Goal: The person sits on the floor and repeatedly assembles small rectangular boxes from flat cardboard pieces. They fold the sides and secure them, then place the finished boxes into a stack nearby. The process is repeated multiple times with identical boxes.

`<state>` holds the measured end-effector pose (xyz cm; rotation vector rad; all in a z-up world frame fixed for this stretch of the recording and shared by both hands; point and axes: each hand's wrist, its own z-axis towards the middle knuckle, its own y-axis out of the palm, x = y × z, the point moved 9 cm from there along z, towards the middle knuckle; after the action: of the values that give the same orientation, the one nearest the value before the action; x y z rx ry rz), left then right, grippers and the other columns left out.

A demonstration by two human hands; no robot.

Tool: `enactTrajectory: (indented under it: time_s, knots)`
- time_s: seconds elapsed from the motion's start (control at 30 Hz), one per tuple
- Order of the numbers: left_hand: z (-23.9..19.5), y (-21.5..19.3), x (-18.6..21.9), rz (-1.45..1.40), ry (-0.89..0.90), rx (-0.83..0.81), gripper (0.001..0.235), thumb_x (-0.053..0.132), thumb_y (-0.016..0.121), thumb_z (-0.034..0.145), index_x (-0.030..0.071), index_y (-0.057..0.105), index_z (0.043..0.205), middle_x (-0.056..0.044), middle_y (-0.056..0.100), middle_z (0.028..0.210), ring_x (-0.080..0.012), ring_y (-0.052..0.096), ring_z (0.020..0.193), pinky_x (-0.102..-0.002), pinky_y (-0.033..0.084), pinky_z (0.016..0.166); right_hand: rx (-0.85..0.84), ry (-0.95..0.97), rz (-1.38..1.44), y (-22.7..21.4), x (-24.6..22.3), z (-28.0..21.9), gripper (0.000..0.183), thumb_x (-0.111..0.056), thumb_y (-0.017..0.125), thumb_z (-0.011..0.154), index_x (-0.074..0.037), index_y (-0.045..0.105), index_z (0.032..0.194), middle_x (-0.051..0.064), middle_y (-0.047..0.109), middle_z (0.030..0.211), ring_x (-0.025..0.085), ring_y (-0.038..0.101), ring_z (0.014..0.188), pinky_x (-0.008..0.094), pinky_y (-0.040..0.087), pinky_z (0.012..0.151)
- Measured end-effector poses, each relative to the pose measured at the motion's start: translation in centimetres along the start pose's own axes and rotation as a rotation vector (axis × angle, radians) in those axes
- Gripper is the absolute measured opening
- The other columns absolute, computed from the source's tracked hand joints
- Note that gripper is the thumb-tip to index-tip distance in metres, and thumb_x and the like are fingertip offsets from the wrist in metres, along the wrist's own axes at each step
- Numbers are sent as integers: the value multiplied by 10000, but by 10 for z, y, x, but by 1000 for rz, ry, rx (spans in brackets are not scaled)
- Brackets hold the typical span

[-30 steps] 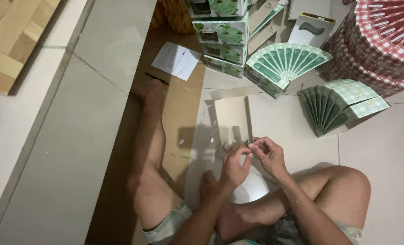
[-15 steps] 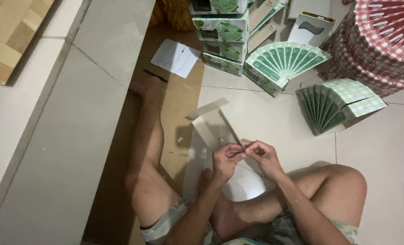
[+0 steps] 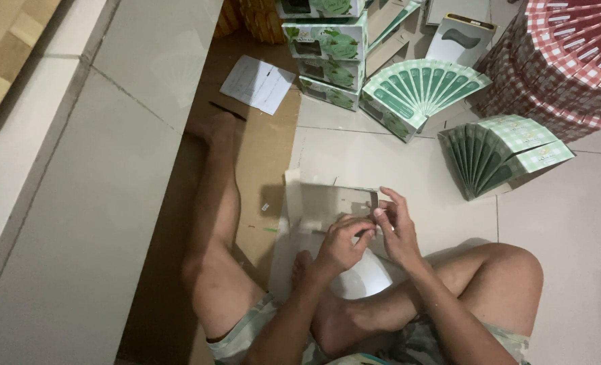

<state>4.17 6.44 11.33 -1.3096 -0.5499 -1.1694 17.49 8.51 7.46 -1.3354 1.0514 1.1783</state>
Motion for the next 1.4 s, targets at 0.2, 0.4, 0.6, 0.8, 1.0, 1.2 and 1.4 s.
enactTrajectory:
  time_s: [0.2, 0.4, 0.6, 0.8, 1.0, 1.2, 1.4]
  knots:
    - [-9, -18, -16, -304, -103, 344, 125, 96, 733, 981, 4, 768, 1057, -190, 769, 942, -285, 757, 907, -450, 621, 777, -40, -4, 367, 1, -2, -1, 445, -60, 704, 921, -77, 446, 1283, 198, 689, 1257, 235, 674, 1056, 337, 508, 826]
    - [-12, -15, -31, -541, -101, 365, 87, 79, 769, 958, 0, 764, 994, -161, 765, 872, -192, 717, 848, -405, 622, 734, 16, 20, 295, -6, -11, -2, 94, -110, 733, 944, -26, 700, 919, 122, 757, 1012, 153, 653, 954, 348, 515, 861]
    - [-9, -16, -13, -516, -42, 359, 67, 2, 818, 884, -31, 773, 921, -182, 777, 812, -221, 745, 783, -460, 639, 729, -85, -53, 370, -1, 11, 2, 112, -77, 718, 938, -20, 730, 843, 196, 732, 1187, 206, 646, 1057, 402, 497, 920]
    - [-13, -28, -7, -541, 28, 537, 56, 47, 808, 916, -1, 785, 932, -147, 759, 769, -165, 715, 764, -395, 611, 662, -6, -77, 207, -5, -6, 1, 183, -95, 663, 1005, 5, 727, 865, 205, 733, 1189, 218, 634, 1108, 417, 492, 955]
    - [-17, -14, -27, -541, -63, 439, 65, 49, 817, 904, 5, 781, 934, -156, 767, 783, -222, 753, 805, -415, 611, 702, 15, -142, 176, -8, -25, -2, 118, -56, 725, 954, -9, 739, 847, 204, 752, 1123, 202, 681, 989, 343, 516, 862]
    - [-13, -12, -28, -526, -156, 424, 93, 57, 843, 874, 14, 770, 912, -148, 772, 782, -203, 746, 802, -397, 621, 700, 134, -71, 173, -5, -35, -15, 95, -82, 736, 956, -5, 740, 901, 209, 755, 1131, 170, 659, 942, 366, 544, 809]
    - [-10, -15, -14, -497, -124, 350, 86, 60, 810, 912, -5, 759, 939, -168, 772, 818, -194, 742, 825, -403, 622, 714, 145, -37, 208, -10, 7, -18, 194, -219, 840, 867, -60, 731, 888, 131, 776, 1081, 70, 607, 780, 256, 503, 705]
